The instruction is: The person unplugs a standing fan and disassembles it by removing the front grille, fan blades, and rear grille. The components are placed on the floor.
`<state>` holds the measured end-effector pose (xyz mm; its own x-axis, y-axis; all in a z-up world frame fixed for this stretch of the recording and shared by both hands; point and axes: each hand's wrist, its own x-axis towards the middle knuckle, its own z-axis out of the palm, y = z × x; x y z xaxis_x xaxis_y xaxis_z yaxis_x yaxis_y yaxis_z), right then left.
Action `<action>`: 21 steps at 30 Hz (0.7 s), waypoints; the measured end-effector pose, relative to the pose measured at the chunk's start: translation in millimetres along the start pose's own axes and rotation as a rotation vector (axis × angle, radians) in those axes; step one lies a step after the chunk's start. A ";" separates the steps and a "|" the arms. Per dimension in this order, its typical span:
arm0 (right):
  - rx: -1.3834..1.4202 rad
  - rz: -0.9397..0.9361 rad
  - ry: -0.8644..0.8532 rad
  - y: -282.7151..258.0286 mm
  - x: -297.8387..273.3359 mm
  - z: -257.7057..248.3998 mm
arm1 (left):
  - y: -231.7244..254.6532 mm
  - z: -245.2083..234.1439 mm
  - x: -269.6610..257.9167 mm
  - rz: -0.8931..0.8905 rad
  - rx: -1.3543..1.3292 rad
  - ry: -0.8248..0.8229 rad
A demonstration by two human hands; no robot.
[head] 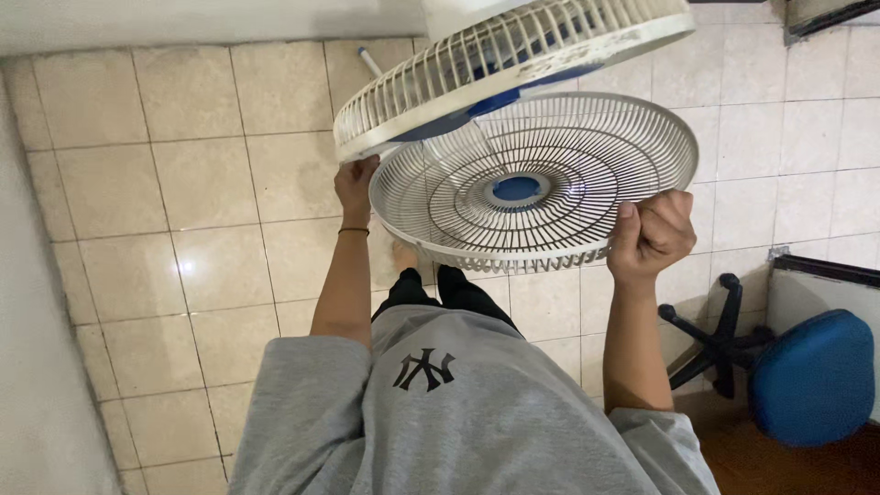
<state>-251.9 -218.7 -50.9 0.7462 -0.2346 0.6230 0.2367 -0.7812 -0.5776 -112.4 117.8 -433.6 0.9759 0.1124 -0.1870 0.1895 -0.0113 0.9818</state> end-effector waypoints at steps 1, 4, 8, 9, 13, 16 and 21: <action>0.001 -0.010 -0.004 0.4 -1.5 -0.5 | 8.9 0.2 -0.1 0.024 0.121 0.060; 0.003 0.008 0.019 0.5 -3.1 1.6 | 22.7 3.2 7.1 0.111 0.409 0.161; -0.063 0.037 0.085 -1.7 -4.7 8.7 | 0.0 -1.7 18.6 0.255 0.521 0.149; -0.049 0.019 0.122 2.6 0.0 11.0 | -7.3 -2.3 21.6 0.294 0.533 0.160; 0.034 0.007 0.197 7.3 8.8 10.2 | -13.1 -10.0 20.8 0.258 0.677 0.146; 0.094 0.065 0.221 15.7 15.2 4.0 | 4.2 -13.0 25.6 0.180 0.589 0.123; 0.120 0.043 0.233 47.4 -2.4 -20.7 | 32.5 -16.3 27.5 0.232 0.526 0.096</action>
<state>-255.3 -267.1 -68.9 0.5968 -0.4036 0.6935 0.2905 -0.6970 -0.6556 -81.1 136.7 -406.3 0.9887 0.1375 0.0593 0.0239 -0.5358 0.8440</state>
